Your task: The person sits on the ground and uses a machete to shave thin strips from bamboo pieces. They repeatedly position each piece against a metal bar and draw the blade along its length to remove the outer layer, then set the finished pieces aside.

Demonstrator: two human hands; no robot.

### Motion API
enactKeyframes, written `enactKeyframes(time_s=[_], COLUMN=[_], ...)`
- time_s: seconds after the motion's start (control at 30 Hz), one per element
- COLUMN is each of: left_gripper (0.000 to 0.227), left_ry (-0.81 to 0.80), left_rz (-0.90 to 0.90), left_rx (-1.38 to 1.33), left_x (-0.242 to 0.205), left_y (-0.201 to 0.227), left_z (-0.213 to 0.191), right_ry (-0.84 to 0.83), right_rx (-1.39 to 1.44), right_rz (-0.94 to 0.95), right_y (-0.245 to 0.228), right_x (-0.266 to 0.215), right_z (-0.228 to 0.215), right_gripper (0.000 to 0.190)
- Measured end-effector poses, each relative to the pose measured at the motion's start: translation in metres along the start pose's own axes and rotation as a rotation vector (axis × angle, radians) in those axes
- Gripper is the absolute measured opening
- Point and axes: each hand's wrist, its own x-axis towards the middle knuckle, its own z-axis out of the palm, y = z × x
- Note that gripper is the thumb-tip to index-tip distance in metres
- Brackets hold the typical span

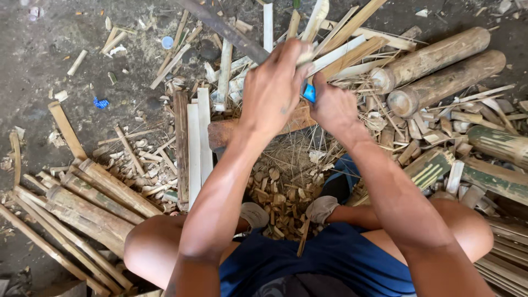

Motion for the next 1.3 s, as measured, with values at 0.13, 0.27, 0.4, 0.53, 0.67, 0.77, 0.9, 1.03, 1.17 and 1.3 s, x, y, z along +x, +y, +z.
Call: enactKeyframes(time_s=[0.13, 0.27, 0.4, 0.53, 0.67, 0.77, 0.9, 1.03, 1.17, 1.3], left_gripper=[0.022, 0.032, 0.059, 0.018, 0.049, 0.067, 0.075, 0.101, 0.059, 0.034], left_ry=[-0.166, 0.322, 0.996, 0.328, 0.421, 0.052, -0.236, -0.118, -0.498, -0.193], left_rz=[-0.088, -0.023, -0.035, -0.280, -0.142, -0.848, -1.005, -0.532, -0.885, -0.571], left_rx=[-0.041, -0.020, -0.729, -0.053, 0.258, 0.174, 0.418, 0.847, 0.382, 0.080], left_x=[-0.066, -0.090, -0.100, -0.113, -0.105, -0.100, -0.113, -0.126, -0.118, -0.101], left_y=[0.044, -0.008, -0.063, -0.092, -0.145, -0.187, -0.231, -0.256, -0.256, -0.245], left_z=[-0.066, -0.102, -0.047, -0.019, -0.048, -0.063, -0.062, -0.032, 0.040, 0.148], right_ry=[0.067, -0.348, -0.524, -0.251, -0.421, -0.530, -0.628, -0.642, -0.470, -0.267], right_rx=[0.114, 0.341, 0.406, 0.653, 0.879, 0.835, 0.779, 0.894, 1.129, 1.304], right_rz=[0.175, 0.499, 0.548, 0.406, 0.389, 0.231, 0.216, 0.295, 0.232, 0.370], right_y=[0.040, 0.090, 0.088, 0.054, 0.006, -0.027, -0.051, -0.043, -0.013, 0.031], right_x=[-0.002, -0.028, -0.070, -0.093, -0.090, -0.081, -0.075, -0.075, -0.073, -0.068], right_z=[-0.004, 0.016, 0.094, 0.161, 0.177, 0.166, 0.157, 0.160, 0.163, 0.159], right_gripper=[0.034, 0.034, 0.062, 0.042, 0.058, 0.043, 0.038, 0.037, 0.039, 0.032])
